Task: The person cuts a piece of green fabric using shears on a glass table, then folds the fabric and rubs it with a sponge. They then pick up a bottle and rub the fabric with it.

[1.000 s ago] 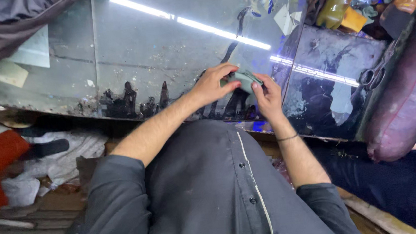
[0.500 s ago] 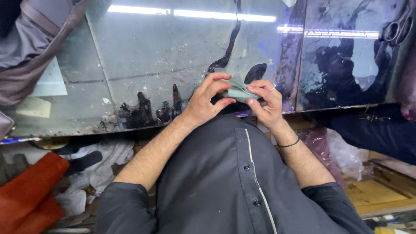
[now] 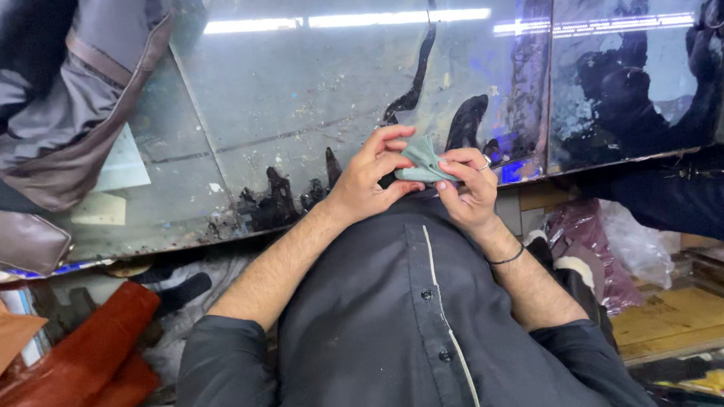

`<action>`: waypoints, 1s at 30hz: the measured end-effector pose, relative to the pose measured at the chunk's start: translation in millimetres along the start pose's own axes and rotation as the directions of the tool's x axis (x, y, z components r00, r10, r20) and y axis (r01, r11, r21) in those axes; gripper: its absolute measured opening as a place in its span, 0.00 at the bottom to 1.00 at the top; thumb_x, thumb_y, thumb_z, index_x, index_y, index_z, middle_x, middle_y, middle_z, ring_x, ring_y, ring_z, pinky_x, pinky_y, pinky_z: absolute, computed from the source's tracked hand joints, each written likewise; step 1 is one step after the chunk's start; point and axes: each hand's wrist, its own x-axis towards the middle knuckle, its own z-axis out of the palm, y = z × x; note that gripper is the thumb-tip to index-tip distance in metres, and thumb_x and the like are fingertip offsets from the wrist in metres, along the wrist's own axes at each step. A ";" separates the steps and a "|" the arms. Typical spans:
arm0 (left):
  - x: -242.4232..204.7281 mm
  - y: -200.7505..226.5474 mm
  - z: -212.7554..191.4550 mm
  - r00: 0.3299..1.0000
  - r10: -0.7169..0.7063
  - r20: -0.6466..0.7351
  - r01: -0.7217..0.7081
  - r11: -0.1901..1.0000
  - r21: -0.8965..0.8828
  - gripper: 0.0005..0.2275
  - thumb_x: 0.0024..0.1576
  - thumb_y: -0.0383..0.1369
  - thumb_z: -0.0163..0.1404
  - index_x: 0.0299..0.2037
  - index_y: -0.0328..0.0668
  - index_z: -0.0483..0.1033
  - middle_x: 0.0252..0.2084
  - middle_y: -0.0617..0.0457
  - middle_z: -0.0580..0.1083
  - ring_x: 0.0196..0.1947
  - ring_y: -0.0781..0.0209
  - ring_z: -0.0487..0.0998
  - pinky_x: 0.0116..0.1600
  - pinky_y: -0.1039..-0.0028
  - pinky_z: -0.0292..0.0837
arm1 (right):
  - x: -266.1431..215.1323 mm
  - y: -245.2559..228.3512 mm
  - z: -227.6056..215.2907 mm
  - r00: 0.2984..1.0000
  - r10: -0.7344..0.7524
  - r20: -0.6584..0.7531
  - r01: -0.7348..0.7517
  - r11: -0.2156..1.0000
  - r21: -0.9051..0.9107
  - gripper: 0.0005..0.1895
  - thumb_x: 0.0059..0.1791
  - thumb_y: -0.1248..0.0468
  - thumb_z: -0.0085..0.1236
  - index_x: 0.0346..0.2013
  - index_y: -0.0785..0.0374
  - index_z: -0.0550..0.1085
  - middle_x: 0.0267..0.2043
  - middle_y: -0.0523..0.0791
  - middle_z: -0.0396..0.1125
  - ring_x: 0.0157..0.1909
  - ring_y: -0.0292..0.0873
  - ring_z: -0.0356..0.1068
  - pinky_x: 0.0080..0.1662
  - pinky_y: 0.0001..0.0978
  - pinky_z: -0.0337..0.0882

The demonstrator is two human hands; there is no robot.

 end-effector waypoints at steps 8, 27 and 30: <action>3.9 9.0 -28.9 0.991 0.022 0.131 -0.019 0.999 -0.027 0.14 0.49 0.27 0.68 0.41 0.34 0.79 0.56 0.45 0.76 0.54 0.53 0.80 0.57 0.67 0.77 | 9.5 -8.5 2.0 0.993 0.015 0.119 -0.020 0.999 0.039 0.14 0.49 0.75 0.58 0.50 0.67 0.74 0.48 0.53 0.68 0.45 0.45 0.71 0.46 0.33 0.72; 24.1 35.6 -28.2 0.918 0.290 0.270 -0.374 0.862 0.343 0.17 0.51 0.33 0.67 0.46 0.35 0.76 0.45 0.52 0.73 0.42 0.53 0.73 0.45 0.64 0.70 | -0.2 -21.1 2.4 0.996 0.008 0.084 0.008 0.983 -0.185 0.18 0.48 0.76 0.61 0.53 0.67 0.74 0.50 0.53 0.68 0.48 0.47 0.73 0.48 0.35 0.76; 25.1 34.4 -26.2 0.920 0.281 0.272 -0.369 0.853 0.368 0.15 0.51 0.31 0.66 0.44 0.35 0.76 0.44 0.51 0.73 0.42 0.52 0.73 0.45 0.64 0.71 | -2.0 -17.0 3.1 0.999 0.000 0.047 0.008 0.987 -0.159 0.20 0.50 0.75 0.62 0.55 0.68 0.70 0.51 0.52 0.68 0.50 0.47 0.72 0.49 0.35 0.75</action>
